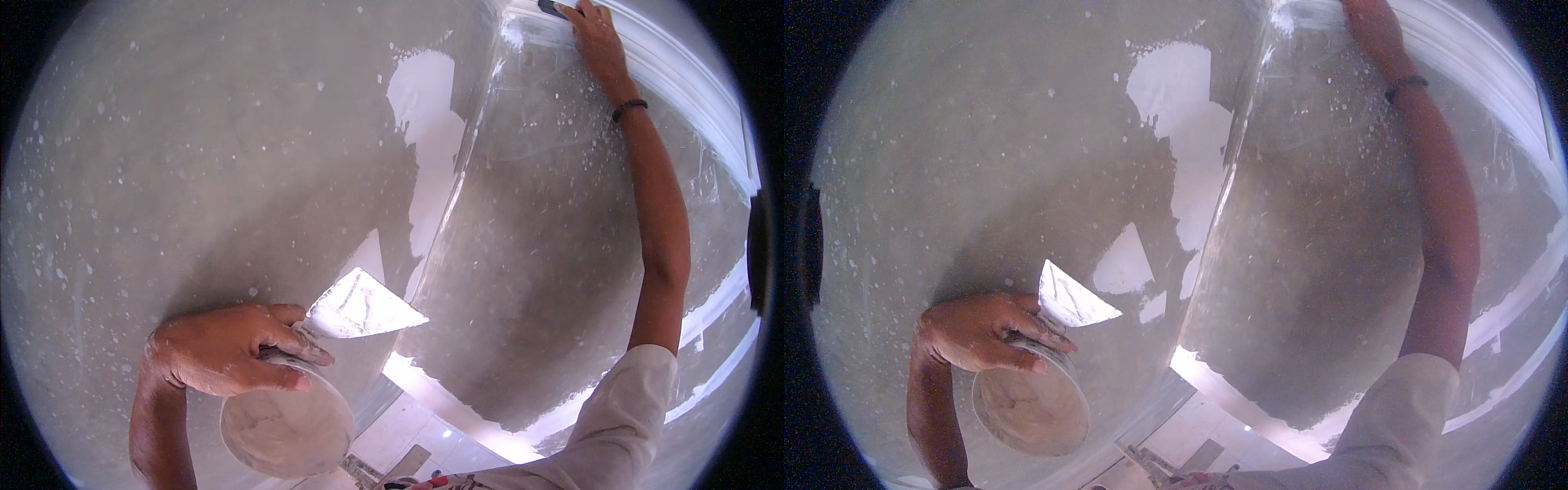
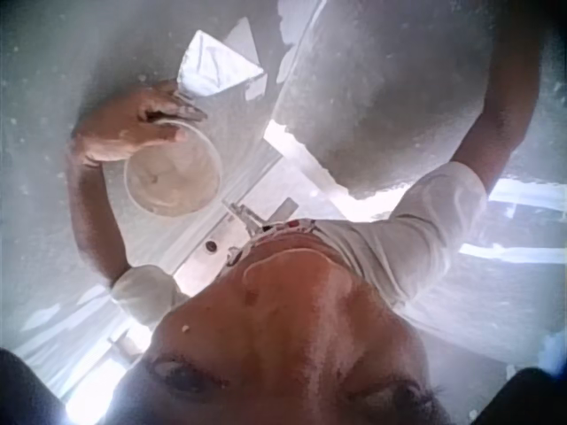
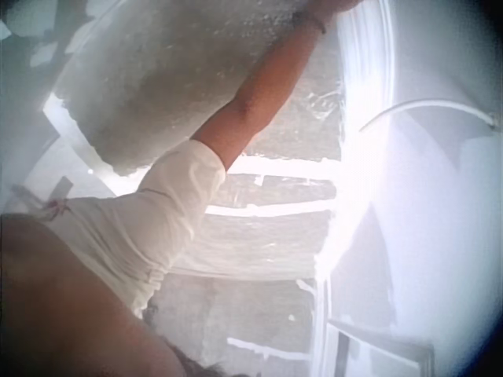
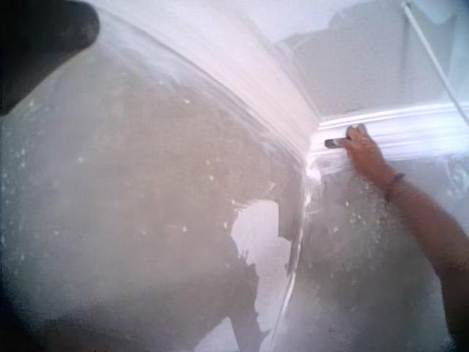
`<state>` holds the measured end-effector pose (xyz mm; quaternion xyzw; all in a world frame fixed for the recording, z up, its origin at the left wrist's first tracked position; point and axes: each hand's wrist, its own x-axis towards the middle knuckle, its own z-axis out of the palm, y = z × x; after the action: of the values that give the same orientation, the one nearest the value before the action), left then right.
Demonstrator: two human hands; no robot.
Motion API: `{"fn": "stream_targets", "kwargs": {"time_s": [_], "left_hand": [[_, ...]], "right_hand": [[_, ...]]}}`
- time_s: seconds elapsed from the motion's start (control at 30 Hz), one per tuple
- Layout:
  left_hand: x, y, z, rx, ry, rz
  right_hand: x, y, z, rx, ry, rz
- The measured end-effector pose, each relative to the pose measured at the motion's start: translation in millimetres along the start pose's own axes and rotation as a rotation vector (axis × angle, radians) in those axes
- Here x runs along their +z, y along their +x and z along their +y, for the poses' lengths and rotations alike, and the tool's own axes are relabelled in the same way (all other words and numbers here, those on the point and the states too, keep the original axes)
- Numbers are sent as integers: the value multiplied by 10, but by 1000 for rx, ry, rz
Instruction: The person applies plaster to the corner of a wall and ceiling using a putty knife, taking material from a bucket.
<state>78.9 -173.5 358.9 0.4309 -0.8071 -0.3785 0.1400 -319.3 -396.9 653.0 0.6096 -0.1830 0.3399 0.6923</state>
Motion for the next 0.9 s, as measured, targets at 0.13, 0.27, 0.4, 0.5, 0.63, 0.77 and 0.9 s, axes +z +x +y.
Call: {"fn": "stream_targets", "kwargs": {"time_s": [0.13, 0.27, 0.4, 0.5, 0.63, 0.77, 0.9], "left_hand": [[-13, -10, 9, -7, 43, -12], [-31, 40, 23, -19, 30, -39], [13, -9, -17, 27, -15, 31], [11, -55, 28, 31, -10, 57], [-5, -18, 20, 48, 71, 49], [4, -13, 53, 23, 50, 40], [-10, -23, 39, 24, -3, 42]], "right_hand": [[299, 119, -132, -52, 67, 39], [446, 66, -123, -110, 2, 121], [281, 141, -121, -99, 61, 33], [-37, 54, 146, -171, -90, 15], [-347, -195, 261, 4, -186, -176], [-104, -244, 180, -104, -25, -95], [162, -164, 17, -82, -41, -149]]}}
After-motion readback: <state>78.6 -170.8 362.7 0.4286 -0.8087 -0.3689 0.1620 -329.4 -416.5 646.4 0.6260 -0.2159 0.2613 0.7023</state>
